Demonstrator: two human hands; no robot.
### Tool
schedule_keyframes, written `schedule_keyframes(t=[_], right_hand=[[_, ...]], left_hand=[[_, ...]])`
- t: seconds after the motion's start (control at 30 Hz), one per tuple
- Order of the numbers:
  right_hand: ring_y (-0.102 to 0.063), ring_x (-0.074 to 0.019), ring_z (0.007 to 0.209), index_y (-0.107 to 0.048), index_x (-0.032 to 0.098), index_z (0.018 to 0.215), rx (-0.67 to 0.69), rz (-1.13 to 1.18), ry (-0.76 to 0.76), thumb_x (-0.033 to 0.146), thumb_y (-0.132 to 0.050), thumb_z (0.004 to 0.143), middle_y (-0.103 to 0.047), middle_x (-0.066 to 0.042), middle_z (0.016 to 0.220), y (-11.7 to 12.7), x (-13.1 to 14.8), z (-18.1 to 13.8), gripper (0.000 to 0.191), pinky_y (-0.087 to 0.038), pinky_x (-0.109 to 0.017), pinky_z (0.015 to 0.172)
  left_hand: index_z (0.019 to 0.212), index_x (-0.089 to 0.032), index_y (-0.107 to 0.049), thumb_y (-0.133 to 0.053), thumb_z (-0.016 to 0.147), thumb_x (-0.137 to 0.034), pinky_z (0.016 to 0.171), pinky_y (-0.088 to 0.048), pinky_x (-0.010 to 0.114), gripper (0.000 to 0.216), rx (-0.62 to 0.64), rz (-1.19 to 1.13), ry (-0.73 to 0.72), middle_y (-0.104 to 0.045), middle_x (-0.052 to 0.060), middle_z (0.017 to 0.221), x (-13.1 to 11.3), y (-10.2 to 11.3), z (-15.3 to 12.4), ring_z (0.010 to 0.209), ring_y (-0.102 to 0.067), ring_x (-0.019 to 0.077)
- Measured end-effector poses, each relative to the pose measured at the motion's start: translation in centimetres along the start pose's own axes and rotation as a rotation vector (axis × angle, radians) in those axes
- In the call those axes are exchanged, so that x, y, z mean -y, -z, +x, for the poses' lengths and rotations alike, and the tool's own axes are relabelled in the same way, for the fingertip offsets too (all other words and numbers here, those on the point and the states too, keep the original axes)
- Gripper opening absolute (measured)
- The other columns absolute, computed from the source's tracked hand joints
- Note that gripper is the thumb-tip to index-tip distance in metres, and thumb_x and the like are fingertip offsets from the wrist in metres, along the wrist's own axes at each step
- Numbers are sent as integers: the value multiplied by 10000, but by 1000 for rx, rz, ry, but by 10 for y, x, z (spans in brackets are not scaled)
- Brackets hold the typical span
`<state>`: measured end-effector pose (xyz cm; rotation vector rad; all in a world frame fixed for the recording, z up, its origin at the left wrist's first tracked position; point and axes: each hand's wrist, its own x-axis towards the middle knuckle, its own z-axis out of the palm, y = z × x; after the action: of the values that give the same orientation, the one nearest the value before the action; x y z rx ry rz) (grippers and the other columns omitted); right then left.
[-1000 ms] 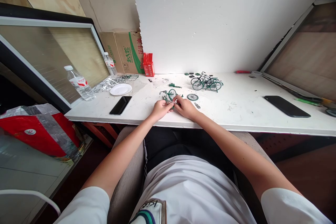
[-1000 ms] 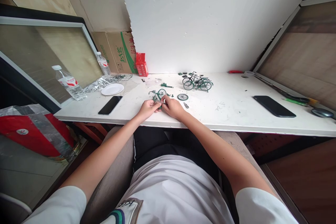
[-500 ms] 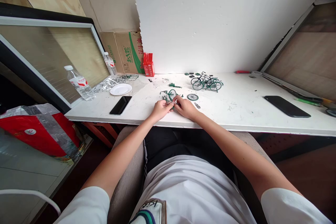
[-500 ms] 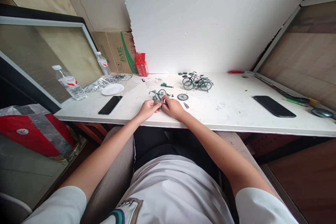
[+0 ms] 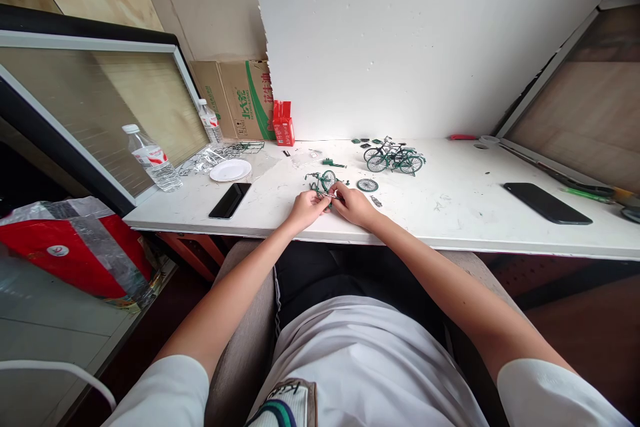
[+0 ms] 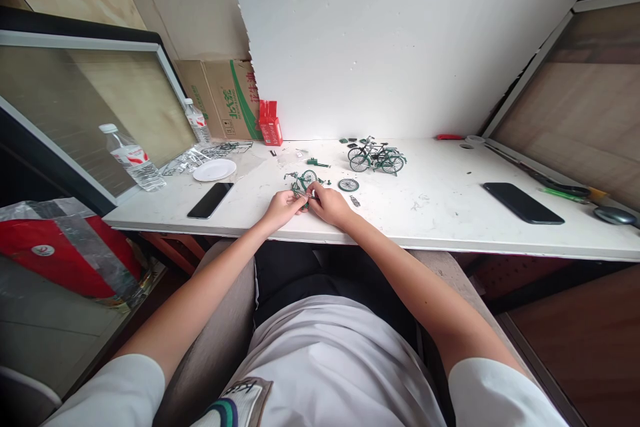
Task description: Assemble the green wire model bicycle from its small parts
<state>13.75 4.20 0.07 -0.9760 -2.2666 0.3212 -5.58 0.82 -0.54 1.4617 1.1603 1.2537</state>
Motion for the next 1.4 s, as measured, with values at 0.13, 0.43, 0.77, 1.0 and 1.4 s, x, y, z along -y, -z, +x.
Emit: schedule_keyframes(t=[0.13,0.43,0.77,1.0,1.4], right_hand=[[-622,-222,666,-611,209,1177,-8,-2,9,328,-523,982,-741,-62,884,0,0,0,245,-391,-290,652],[-614,-218,662,-612,210,1168,-1,-13,3,314,-519,972,-731,-55,871,0,0,0,241,-377,-290,642],[-622,-225,683,-617,202,1179,4,-25,4,321,-508,977,-743,-68,897,1,1,0,258,-381,-295,651],[-622,-229,679,-619,204,1186,5,-26,-6,323,-512,975,-745,-68,884,0,1,0,265,-388,-295,652],[-617,-223,669,-615,203,1182,3,-9,-2,320,-514,972,-741,-65,881,1,2,0,261,-390,-294,650]], left_hand=[[763,-153,-631,-820,882,-376,633,-552,250,315,-6,7,-8,-758,83,735,-1,-1,0,721,-766,196],[741,-169,-600,-784,906,-336,638,-547,250,298,-18,59,-4,-733,68,709,-5,-2,-3,734,-770,204],[770,-154,-621,-735,938,-299,644,-547,244,249,-15,57,1,-738,73,757,-8,-3,-4,740,-768,192],[752,-166,-613,-795,893,-363,636,-550,254,303,-14,45,-12,-736,70,731,-6,-2,-3,734,-764,202],[761,-166,-627,-805,887,-391,642,-550,264,314,-12,62,-13,-749,81,726,-4,-1,-2,737,-769,215]])
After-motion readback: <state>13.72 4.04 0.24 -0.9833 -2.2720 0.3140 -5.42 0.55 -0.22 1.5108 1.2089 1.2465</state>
